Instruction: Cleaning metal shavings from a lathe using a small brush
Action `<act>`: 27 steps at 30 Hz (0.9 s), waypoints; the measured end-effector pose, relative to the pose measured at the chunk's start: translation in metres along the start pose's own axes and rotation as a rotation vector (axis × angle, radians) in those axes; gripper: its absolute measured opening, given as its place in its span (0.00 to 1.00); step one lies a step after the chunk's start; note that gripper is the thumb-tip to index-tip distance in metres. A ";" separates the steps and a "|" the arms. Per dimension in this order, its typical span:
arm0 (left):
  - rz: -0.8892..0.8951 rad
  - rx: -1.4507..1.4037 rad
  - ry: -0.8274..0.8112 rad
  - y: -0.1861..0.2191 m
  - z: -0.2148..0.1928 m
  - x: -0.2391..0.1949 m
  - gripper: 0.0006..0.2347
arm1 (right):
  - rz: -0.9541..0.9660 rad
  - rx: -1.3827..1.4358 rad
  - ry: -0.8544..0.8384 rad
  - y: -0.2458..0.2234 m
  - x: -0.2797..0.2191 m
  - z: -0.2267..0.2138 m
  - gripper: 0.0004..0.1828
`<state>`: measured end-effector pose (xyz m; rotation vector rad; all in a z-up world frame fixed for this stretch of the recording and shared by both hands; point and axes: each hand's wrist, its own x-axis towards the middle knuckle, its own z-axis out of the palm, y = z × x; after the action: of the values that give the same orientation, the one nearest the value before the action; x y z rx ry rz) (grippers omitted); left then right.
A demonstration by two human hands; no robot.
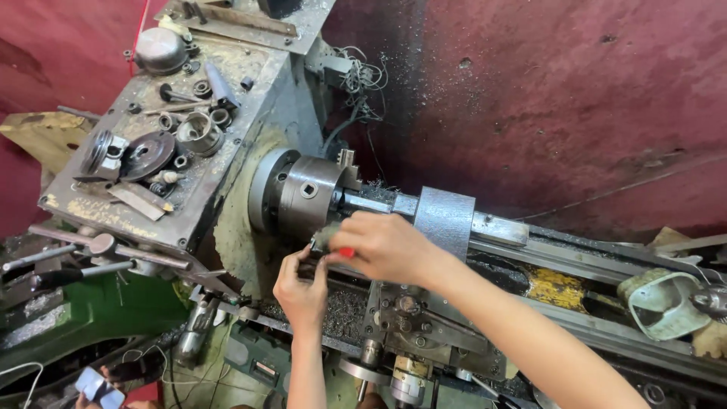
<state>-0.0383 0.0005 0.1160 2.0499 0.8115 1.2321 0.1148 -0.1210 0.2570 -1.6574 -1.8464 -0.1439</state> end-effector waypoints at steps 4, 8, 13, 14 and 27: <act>-0.009 0.019 0.020 -0.018 0.006 -0.004 0.12 | 0.022 0.189 0.058 0.003 -0.002 -0.005 0.08; -0.043 -0.058 0.011 -0.001 0.001 0.002 0.11 | 0.057 0.042 0.092 0.019 -0.008 -0.009 0.05; -0.033 -0.031 0.007 -0.004 0.005 0.001 0.11 | -0.060 -0.033 -0.015 0.007 -0.004 0.000 0.03; -0.047 -0.020 0.017 -0.005 0.006 0.001 0.11 | -0.055 0.096 -0.021 0.001 -0.001 -0.006 0.05; -0.306 -0.223 0.061 -0.015 0.017 -0.011 0.11 | -0.005 0.301 -0.042 -0.005 0.021 -0.016 0.09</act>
<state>-0.0297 -0.0018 0.0926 1.6485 0.9316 1.1587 0.1162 -0.1120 0.2822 -1.4557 -1.8024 0.1614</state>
